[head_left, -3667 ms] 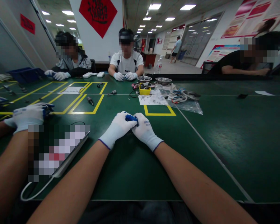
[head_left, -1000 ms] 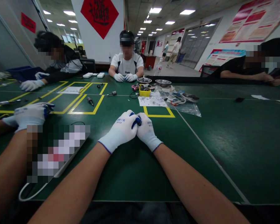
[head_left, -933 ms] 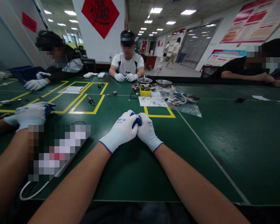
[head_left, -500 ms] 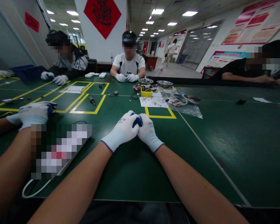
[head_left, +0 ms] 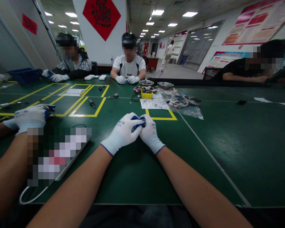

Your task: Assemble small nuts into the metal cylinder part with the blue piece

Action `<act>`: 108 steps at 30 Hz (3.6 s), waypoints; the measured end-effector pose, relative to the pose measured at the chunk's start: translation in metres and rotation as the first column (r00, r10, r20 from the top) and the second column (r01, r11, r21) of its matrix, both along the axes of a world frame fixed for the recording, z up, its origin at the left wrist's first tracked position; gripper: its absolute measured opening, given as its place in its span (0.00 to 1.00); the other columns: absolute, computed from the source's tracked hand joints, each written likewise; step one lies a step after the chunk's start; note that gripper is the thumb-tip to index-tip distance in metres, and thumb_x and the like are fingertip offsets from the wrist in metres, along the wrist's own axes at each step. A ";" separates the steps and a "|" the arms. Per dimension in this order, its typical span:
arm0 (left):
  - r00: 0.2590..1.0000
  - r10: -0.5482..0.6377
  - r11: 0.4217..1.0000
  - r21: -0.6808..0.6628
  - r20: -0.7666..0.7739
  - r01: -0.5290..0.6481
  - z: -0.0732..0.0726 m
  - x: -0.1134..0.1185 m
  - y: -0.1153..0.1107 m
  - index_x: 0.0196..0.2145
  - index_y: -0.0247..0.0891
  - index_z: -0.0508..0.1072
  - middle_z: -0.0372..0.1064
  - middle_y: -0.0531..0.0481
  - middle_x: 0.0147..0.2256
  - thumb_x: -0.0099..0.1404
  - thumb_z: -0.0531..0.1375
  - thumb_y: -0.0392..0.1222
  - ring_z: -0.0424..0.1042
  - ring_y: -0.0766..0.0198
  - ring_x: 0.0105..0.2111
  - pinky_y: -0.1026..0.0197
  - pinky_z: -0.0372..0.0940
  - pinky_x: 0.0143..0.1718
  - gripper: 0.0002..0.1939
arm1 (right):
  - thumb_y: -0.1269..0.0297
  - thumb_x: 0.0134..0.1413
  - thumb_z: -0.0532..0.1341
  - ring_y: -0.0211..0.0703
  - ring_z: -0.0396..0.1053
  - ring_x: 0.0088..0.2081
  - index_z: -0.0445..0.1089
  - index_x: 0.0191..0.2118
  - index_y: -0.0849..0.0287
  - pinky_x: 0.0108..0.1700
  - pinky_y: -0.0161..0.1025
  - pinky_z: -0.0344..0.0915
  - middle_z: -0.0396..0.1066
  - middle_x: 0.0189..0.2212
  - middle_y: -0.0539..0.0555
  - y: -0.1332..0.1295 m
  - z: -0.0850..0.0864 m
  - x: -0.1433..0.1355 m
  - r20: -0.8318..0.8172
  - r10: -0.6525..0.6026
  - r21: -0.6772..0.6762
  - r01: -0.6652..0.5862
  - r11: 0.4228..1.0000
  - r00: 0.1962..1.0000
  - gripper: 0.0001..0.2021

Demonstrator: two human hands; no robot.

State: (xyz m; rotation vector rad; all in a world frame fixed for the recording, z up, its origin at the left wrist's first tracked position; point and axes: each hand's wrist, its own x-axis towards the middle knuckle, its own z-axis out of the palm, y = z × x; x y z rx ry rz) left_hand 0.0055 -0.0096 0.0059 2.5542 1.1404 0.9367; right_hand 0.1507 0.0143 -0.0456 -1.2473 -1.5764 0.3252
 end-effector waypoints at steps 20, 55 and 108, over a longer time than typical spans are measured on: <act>0.993 0.046 0.993 -0.104 -0.105 -0.057 0.006 -0.001 0.003 0.36 0.38 0.75 0.70 0.44 0.40 0.67 0.59 0.38 0.72 0.52 0.42 0.48 0.72 0.48 0.05 | 0.67 0.50 0.59 0.47 0.67 0.35 0.62 0.31 0.53 0.39 0.42 0.64 0.68 0.33 0.52 -0.004 -0.002 -0.002 0.134 0.105 0.006 -0.106 0.994 0.985 0.04; 0.980 0.083 0.985 -0.135 -0.179 -0.108 0.007 0.000 0.003 0.41 0.37 0.79 0.74 0.43 0.42 0.68 0.59 0.40 0.74 0.52 0.43 0.50 0.72 0.49 0.09 | 0.66 0.52 0.59 0.47 0.67 0.35 0.61 0.31 0.53 0.40 0.42 0.64 0.68 0.33 0.53 -0.001 -0.004 0.000 0.231 0.117 -0.044 -0.110 0.993 0.966 0.05; 0.829 0.287 0.902 -0.428 0.480 -0.065 -0.012 -0.002 0.027 0.31 0.37 0.76 0.77 0.49 0.32 0.61 0.61 0.44 0.74 0.59 0.35 0.55 0.71 0.42 0.08 | 0.58 0.60 0.58 0.46 0.73 0.35 0.70 0.33 0.54 0.42 0.42 0.71 0.76 0.33 0.55 -0.002 0.004 0.000 -0.007 0.088 0.041 -0.088 0.995 0.996 0.08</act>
